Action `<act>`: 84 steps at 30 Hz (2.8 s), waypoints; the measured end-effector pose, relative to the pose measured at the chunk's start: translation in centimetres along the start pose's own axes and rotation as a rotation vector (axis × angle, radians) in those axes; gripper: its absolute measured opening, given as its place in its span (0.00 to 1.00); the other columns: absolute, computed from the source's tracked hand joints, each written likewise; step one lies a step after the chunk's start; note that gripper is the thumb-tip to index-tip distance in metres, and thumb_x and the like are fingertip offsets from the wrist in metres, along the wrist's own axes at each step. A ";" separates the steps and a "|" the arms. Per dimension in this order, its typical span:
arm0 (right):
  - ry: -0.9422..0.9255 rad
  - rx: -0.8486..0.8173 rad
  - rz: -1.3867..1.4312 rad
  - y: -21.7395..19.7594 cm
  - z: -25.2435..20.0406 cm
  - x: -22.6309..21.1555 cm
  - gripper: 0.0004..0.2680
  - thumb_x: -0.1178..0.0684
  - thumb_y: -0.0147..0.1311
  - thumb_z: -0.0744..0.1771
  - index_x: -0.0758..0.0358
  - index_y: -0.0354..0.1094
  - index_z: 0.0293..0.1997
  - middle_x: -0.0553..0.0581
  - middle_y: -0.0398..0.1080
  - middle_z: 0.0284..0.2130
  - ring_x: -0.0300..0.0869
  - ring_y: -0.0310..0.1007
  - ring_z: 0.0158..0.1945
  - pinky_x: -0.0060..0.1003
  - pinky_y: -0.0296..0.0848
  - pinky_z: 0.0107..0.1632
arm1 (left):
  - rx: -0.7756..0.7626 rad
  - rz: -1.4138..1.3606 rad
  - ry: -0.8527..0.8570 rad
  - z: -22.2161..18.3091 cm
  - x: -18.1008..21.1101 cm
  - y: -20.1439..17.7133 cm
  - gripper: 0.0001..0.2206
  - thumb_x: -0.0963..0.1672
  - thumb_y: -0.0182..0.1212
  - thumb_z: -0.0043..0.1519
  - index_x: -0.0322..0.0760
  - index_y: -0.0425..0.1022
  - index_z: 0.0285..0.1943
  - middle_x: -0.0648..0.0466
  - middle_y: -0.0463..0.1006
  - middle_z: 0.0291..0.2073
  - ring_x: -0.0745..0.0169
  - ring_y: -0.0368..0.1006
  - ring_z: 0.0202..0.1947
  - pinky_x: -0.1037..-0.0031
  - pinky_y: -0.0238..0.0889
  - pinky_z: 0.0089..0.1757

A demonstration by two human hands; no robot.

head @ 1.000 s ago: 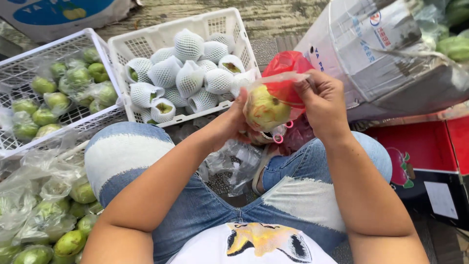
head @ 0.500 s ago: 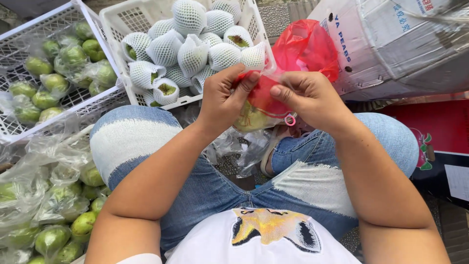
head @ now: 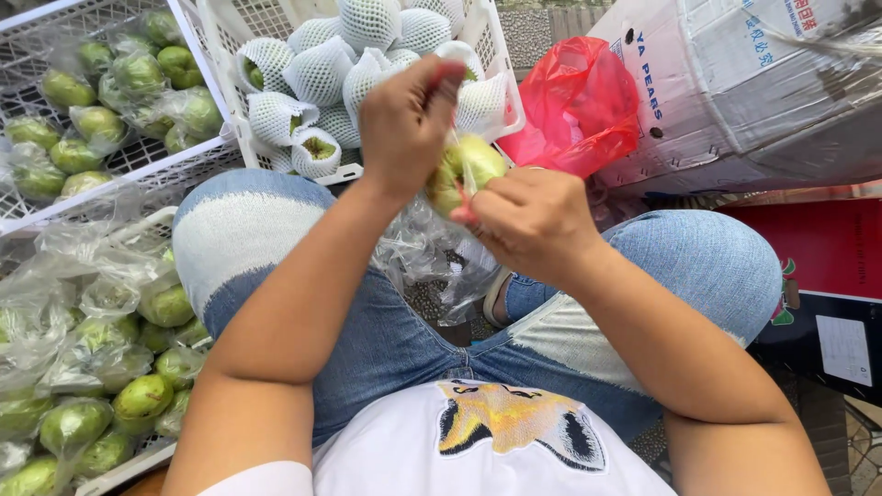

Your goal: Wrapping guavas in protective foam nets and placing them into plastic bags for packing

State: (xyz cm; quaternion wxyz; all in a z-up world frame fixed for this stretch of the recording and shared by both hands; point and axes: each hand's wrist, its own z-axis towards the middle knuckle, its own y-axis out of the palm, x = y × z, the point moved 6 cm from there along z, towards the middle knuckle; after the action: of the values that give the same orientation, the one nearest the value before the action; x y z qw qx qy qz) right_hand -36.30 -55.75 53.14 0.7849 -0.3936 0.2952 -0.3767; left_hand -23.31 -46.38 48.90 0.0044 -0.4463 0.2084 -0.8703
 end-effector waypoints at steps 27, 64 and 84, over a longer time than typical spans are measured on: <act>0.473 0.505 0.530 -3.1 -4.1 5.8 0.19 0.50 0.49 0.73 0.60 0.46 0.23 0.48 0.45 0.21 0.36 0.42 0.27 0.38 0.43 0.33 | -0.224 -0.727 -1.231 -2.5 -5.1 2.9 0.42 0.67 0.37 0.43 0.38 0.61 0.56 0.50 0.65 0.39 0.66 0.62 0.22 0.74 0.66 0.22; 0.786 0.036 0.248 2.1 -5.8 14.1 0.15 0.51 0.55 0.70 0.57 0.62 0.20 0.58 0.53 0.11 0.42 0.55 0.18 0.38 0.60 0.26 | -0.082 -1.503 -0.909 -4.6 -1.8 6.9 0.22 0.55 0.62 0.54 0.40 0.81 0.50 0.45 0.85 0.42 0.54 0.83 0.42 0.65 0.74 0.48; 0.776 0.031 0.584 3.9 -3.5 7.8 0.31 0.48 0.73 0.60 0.58 0.55 0.66 0.56 0.66 0.57 0.41 0.69 0.57 0.34 0.73 0.52 | -0.156 -0.532 -0.484 -4.3 -1.9 4.6 0.24 0.55 0.60 0.61 0.50 0.67 0.64 0.54 0.75 0.55 0.64 0.72 0.54 0.73 0.69 0.54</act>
State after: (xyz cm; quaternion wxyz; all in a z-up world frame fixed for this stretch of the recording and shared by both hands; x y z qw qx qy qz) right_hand -33.36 -61.94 46.72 0.6955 -0.1132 0.6585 -0.2643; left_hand -26.36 -48.69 43.46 -0.2068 -0.6768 0.1436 -0.6918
